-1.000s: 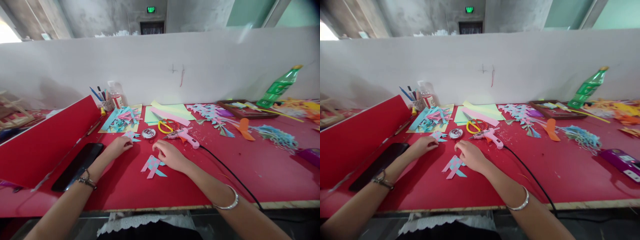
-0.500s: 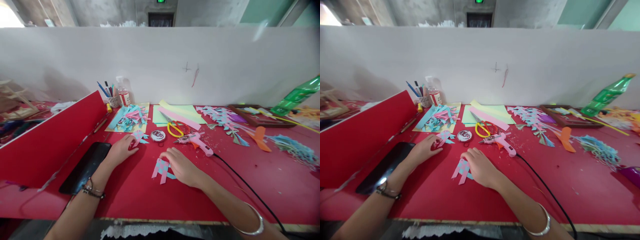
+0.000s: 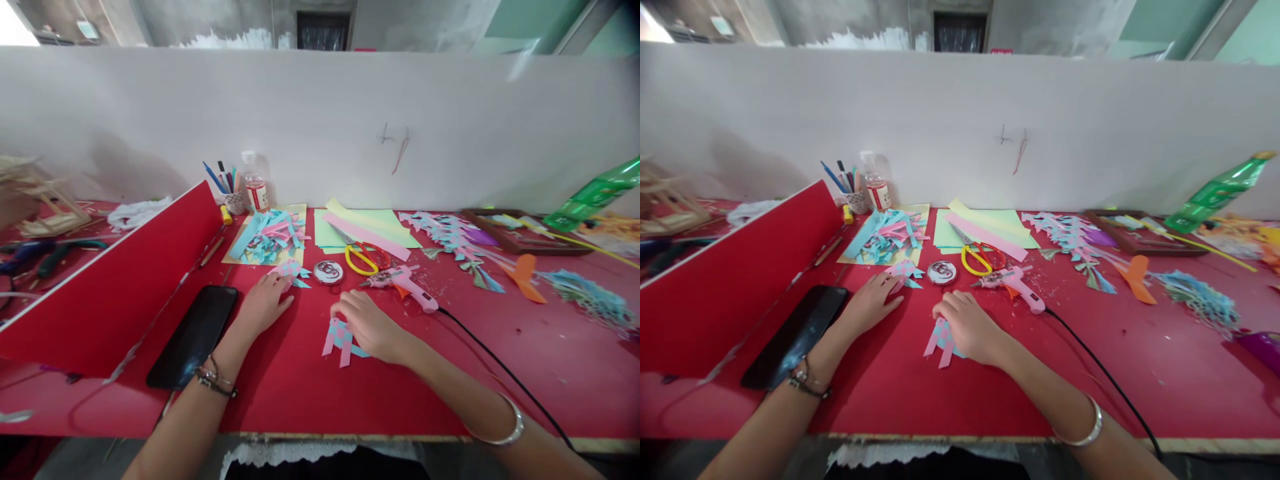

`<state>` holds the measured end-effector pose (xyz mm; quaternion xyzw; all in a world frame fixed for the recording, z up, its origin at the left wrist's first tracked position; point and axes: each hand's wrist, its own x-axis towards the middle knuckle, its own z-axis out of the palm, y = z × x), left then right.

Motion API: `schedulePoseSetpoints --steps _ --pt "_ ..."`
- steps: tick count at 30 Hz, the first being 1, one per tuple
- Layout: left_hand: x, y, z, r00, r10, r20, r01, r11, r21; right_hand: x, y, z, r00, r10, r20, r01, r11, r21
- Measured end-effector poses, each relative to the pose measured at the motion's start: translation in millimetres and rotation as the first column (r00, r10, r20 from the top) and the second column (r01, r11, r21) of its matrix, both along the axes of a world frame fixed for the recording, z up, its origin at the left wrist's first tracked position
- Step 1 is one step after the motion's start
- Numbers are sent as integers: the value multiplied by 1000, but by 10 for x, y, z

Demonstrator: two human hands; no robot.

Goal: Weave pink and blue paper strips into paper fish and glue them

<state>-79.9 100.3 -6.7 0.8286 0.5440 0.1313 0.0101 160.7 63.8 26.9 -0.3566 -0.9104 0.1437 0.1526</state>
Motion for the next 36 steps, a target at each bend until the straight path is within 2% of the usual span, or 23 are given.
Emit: schedulePoseSetpoints --steps 6,11,15,18,21,24,26,28,30,34,36 --pt "51 27 -23 978 36 208 -25 998 -59 -34 63 153 1000 20 1 -20 999 41" --pt "82 40 -41 941 102 323 -79 993 -83 -56 127 154 999 42 18 -44 994 105" --pt "69 55 -75 915 126 383 -93 990 -103 -32 127 171 998 37 -54 -33 996 82" --pt "48 67 -54 845 132 518 -93 991 -101 25 94 197 993 -9 -120 14 999 41" --pt "7 66 72 741 146 656 -130 989 -74 89 48 195 979 -45 -201 46 999 -4" --pt "-47 8 301 649 155 745 -187 982 -41 133 10 162 968 -82 -239 74 996 -41" --pt "-72 -80 455 610 161 776 -183 981 -59 150 -3 130 963 -109 -245 95 993 -67" --pt "-81 -205 553 631 162 758 -102 987 -126 158 -6 96 959 -139 -247 120 988 -92" --pt "-83 -347 560 696 159 701 -6 976 -216 160 1 65 955 -164 -246 140 984 -110" --pt "-125 -567 404 855 127 504 103 909 -404 148 17 11 951 -191 -245 164 978 -126" --pt "-151 -595 365 922 116 368 76 880 -468 141 18 -20 948 -195 -252 163 976 -142"
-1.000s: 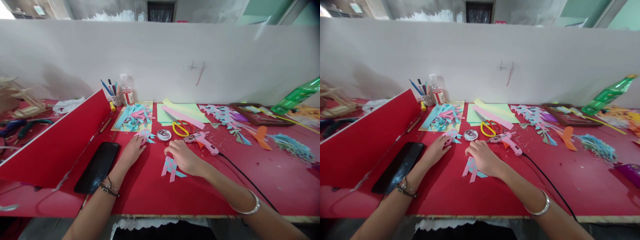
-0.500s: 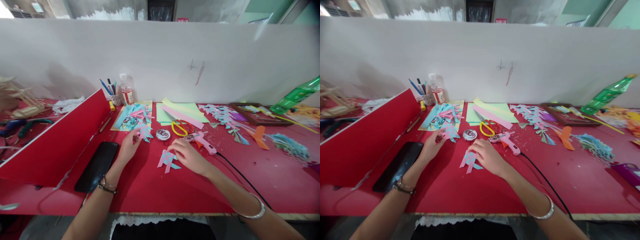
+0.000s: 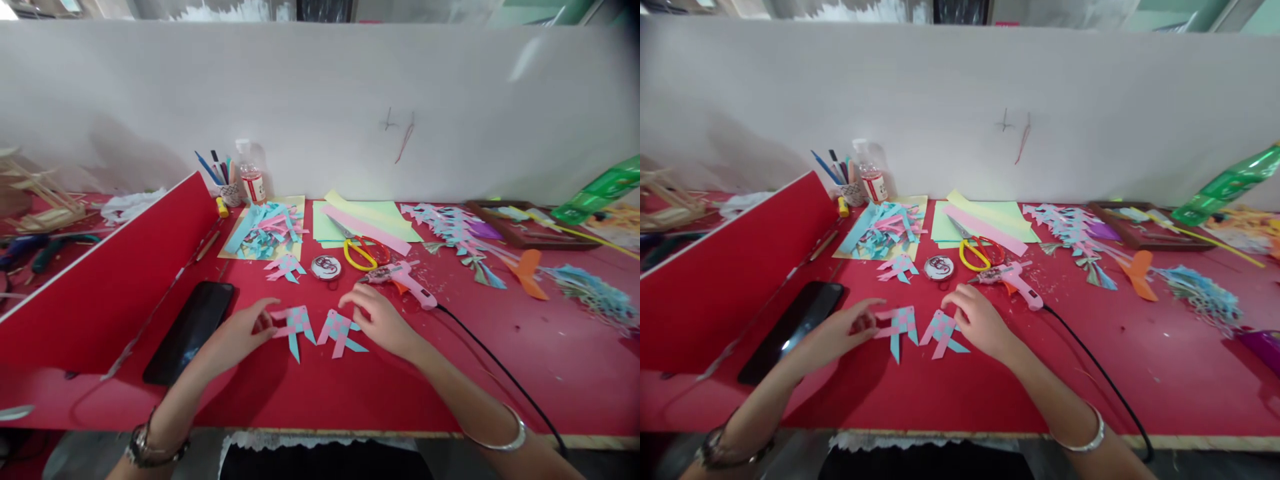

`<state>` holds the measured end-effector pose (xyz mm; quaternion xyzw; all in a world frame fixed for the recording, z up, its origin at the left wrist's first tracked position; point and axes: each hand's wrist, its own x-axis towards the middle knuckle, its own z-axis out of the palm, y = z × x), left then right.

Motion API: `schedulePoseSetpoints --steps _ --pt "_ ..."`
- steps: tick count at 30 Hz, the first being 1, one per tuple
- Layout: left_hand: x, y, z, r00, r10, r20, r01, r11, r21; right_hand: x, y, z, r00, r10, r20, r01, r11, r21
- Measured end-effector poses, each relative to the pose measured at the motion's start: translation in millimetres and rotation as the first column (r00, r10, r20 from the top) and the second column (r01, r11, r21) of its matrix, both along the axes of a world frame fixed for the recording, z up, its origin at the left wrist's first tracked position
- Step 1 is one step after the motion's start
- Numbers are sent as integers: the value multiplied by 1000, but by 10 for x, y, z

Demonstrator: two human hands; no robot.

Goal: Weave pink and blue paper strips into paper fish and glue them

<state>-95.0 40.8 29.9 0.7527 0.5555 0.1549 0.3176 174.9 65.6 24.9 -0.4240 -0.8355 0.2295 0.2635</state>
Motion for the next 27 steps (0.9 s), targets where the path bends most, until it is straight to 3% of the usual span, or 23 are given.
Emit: schedulePoseSetpoints --steps 2,4,7,9,11,15,21,27 --pt "6 51 31 979 40 -201 -28 998 63 -3 -4 -33 1000 14 -21 -15 1000 -15" --pt "58 182 92 924 128 -361 -41 970 239 -1 -13 -63 998 32 -47 -33 999 -26" --pt "179 479 113 915 101 -391 52 931 361 11 -30 -94 996 37 -79 -40 999 -34" --pt "239 678 47 910 -39 -414 197 917 346 23 -37 -107 995 33 -94 -36 999 -37" --pt "255 829 -47 877 -105 -469 276 909 312 37 -38 -115 994 29 -107 -33 999 -38" --pt "182 953 -160 876 -119 -467 270 924 270 53 -34 -114 992 21 -122 -25 999 -28" --pt "94 947 -97 868 -76 -490 230 938 260 54 -50 -89 987 41 -154 -43 999 -10" --pt "220 905 -96 876 -76 -477 234 930 283 51 -49 -104 986 48 -158 -49 999 -3"
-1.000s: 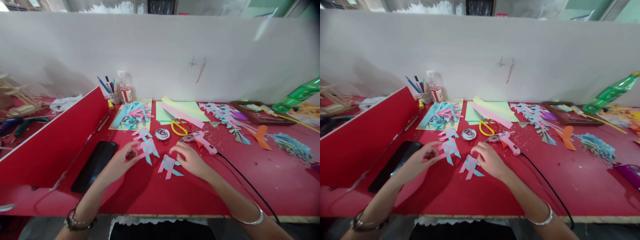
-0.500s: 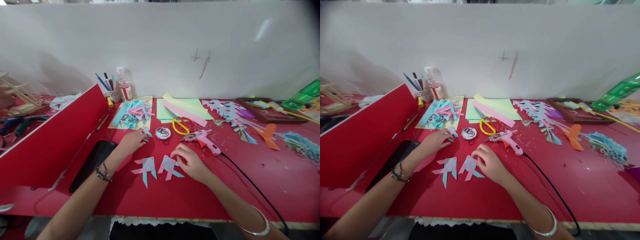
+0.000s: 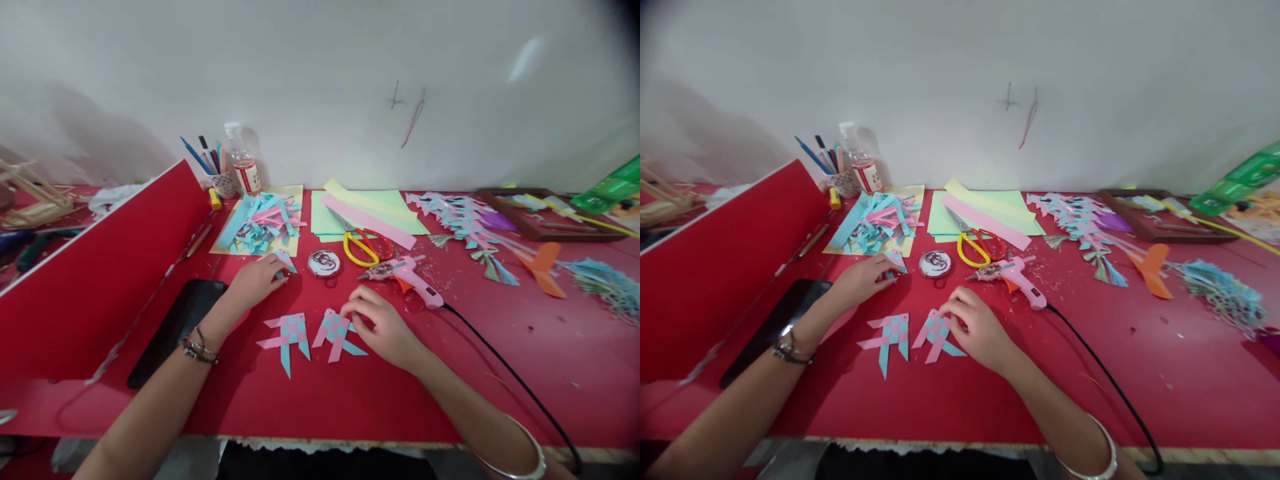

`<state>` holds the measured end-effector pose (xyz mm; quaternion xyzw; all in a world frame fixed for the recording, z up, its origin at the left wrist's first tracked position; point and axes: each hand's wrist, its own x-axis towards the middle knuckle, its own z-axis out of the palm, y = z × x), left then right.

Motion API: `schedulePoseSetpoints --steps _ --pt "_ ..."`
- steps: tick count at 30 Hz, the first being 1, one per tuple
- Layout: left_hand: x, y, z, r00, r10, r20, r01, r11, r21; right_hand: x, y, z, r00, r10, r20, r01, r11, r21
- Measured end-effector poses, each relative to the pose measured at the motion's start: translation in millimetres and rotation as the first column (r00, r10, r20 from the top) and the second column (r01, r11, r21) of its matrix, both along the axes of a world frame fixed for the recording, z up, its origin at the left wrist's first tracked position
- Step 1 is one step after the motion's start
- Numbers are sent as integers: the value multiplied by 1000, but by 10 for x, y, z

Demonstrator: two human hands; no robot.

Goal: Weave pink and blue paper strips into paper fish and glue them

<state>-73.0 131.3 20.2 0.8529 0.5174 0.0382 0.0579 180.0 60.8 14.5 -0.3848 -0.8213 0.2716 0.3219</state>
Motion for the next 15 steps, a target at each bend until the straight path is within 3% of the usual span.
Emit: schedulePoseSetpoints --steps 7,11,15 --pt "188 -44 -94 982 184 39 -185 982 34 -11 2 -18 1000 -7 10 7 1000 10" --pt "194 -32 -131 975 207 87 -208 978 13 -8 3 -26 1000 -10 10 10 1000 10" --pt "177 -34 -65 975 207 86 -210 977 22 -5 4 -22 1000 -9 2 9 1000 11"
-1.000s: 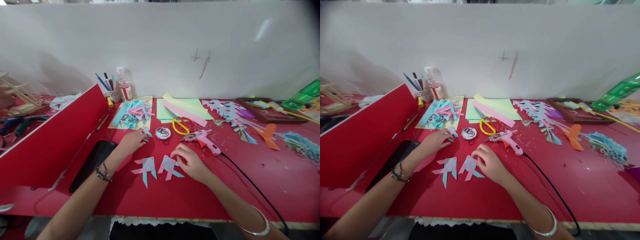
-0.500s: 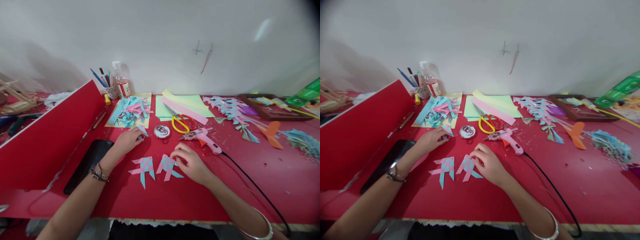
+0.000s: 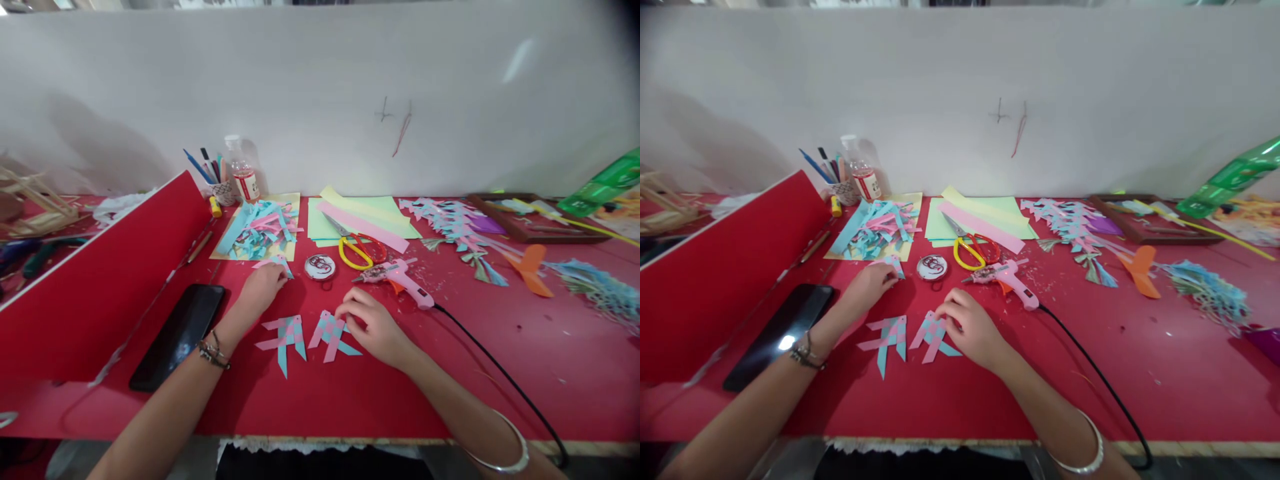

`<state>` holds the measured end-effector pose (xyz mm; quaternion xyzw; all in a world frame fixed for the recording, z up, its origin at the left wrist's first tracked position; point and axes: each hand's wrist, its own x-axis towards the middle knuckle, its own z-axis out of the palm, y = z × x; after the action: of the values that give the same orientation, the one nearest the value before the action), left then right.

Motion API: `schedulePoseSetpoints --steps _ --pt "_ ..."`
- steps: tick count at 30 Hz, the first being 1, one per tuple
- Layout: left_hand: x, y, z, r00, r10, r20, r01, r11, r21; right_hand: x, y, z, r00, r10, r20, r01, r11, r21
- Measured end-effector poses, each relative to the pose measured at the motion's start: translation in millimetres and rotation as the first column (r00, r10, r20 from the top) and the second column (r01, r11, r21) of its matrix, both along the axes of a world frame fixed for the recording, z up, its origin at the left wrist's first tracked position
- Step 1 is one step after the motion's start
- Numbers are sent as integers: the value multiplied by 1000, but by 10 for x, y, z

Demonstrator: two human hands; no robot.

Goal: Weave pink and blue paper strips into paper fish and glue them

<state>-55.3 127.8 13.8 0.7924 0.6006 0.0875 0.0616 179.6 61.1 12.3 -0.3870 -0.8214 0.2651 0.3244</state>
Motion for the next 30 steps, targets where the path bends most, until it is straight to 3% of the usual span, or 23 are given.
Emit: schedulePoseSetpoints --steps 5,8,10,15,20,23,27,30 --pt "172 67 170 995 -40 89 29 992 126 3 7 7 1000 5 -11 -5 1000 16" --pt "375 151 165 951 -154 269 125 985 122 4 18 -4 1000 8 -9 -8 1000 18" --pt "447 180 119 934 -164 317 141 985 95 5 25 -11 1000 3 2 -3 1000 13" --pt "173 86 57 914 -173 367 127 981 145 4 21 -7 1000 11 6 -11 1000 11" --pt "-62 1 92 849 -79 522 22 993 114 -7 2 5 999 34 5 -34 999 21" --pt "115 87 85 822 -79 565 33 995 91 -9 4 7 1000 23 10 -23 999 24" --pt "442 243 32 836 -152 527 119 988 96 -2 19 6 1000 -5 24 5 1000 20" --pt "538 289 -12 850 -180 495 151 984 97 -2 23 8 1000 -8 21 8 1000 15"
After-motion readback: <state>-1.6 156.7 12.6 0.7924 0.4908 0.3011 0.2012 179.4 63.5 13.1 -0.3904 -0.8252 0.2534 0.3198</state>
